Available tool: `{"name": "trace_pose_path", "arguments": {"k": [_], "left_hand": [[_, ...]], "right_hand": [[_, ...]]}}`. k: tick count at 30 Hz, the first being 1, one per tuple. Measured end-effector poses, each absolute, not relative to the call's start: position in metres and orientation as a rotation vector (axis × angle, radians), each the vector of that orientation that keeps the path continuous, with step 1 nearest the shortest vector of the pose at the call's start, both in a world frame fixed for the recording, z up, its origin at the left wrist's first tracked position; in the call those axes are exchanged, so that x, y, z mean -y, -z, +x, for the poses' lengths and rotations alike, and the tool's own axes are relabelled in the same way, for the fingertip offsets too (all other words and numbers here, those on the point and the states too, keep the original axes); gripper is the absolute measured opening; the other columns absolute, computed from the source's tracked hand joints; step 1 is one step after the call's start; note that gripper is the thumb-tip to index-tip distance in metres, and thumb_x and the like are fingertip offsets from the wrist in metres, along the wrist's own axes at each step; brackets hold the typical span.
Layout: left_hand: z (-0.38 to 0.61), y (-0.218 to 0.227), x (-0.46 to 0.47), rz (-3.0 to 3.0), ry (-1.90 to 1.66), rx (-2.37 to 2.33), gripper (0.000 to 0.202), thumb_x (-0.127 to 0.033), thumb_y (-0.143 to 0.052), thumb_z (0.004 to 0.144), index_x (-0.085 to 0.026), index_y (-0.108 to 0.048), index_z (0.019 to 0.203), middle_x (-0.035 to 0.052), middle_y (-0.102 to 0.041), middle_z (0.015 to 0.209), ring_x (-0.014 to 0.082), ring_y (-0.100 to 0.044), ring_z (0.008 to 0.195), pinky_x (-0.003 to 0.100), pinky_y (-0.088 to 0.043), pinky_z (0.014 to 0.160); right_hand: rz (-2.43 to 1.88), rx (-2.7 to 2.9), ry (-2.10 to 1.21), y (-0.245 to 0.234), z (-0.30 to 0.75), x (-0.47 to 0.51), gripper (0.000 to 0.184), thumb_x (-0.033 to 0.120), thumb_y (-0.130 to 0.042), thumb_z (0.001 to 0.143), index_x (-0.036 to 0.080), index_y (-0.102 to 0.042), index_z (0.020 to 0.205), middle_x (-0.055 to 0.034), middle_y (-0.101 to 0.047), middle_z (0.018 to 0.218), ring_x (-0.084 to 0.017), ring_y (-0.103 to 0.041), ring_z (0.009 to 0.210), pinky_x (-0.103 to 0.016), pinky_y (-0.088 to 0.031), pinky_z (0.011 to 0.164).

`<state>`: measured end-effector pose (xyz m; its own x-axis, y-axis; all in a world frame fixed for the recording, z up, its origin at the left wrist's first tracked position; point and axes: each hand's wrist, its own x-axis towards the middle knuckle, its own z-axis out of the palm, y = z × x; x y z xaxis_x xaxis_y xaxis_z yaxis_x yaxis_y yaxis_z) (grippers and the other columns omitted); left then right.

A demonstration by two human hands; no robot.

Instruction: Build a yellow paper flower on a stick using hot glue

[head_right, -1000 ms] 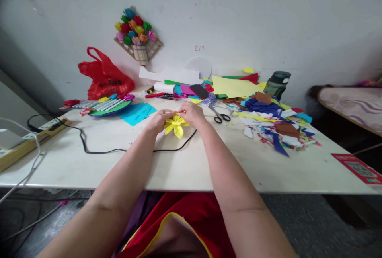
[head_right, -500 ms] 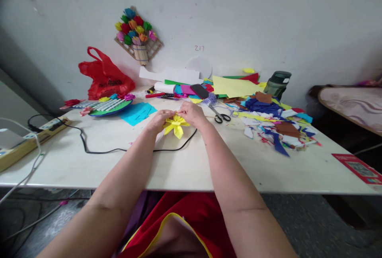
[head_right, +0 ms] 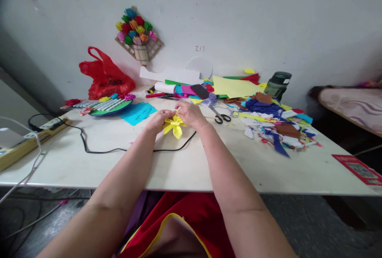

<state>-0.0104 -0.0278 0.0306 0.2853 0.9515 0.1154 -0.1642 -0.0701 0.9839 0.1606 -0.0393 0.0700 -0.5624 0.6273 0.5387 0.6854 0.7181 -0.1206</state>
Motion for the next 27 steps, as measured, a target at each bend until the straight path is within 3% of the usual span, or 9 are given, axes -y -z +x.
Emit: {"name": "trace_pose_path", "arguments": {"k": [13,21,27], "left_hand": [[-0.009,-0.036,0.034,1.321,-1.096,-0.822,0.036,-0.039,-0.080,0.055,-0.013,-0.056,0.061,-0.0018,-0.052,0.052,0.0082,-0.048,0.047,0.022,-0.032,0.049],[-0.009,-0.037,0.034,1.346,-1.089,-0.847,0.033,-0.039,-0.079,0.056,-0.013,-0.059,0.063,-0.0004,-0.056,0.054,0.0092,-0.050,0.049,0.023,-0.033,0.049],[-0.012,-0.032,0.029,1.375,-1.085,-0.841,0.035,-0.040,-0.080,0.055,-0.013,-0.062,0.067,0.0005,-0.059,0.058,0.0100,-0.053,0.052,0.022,-0.036,0.052]], "right_hand": [[-1.014,2.091,-0.298,-0.056,0.163,0.020,0.008,0.016,-0.066,0.071,0.019,-0.071,0.066,-0.0066,-0.069,0.103,-0.019,-0.064,0.092,-0.031,-0.051,0.080],[-0.958,2.175,-0.322,-0.063,0.167,0.026,0.019,0.013,-0.056,0.077,0.018,-0.073,0.071,-0.0071,-0.069,0.102,-0.018,-0.064,0.092,-0.032,-0.051,0.082],[-1.048,2.261,-0.271,-0.064,0.169,0.026,0.016,0.021,-0.058,0.081,0.019,-0.074,0.080,-0.0060,-0.068,0.108,-0.017,-0.063,0.092,-0.030,-0.049,0.080]]}}
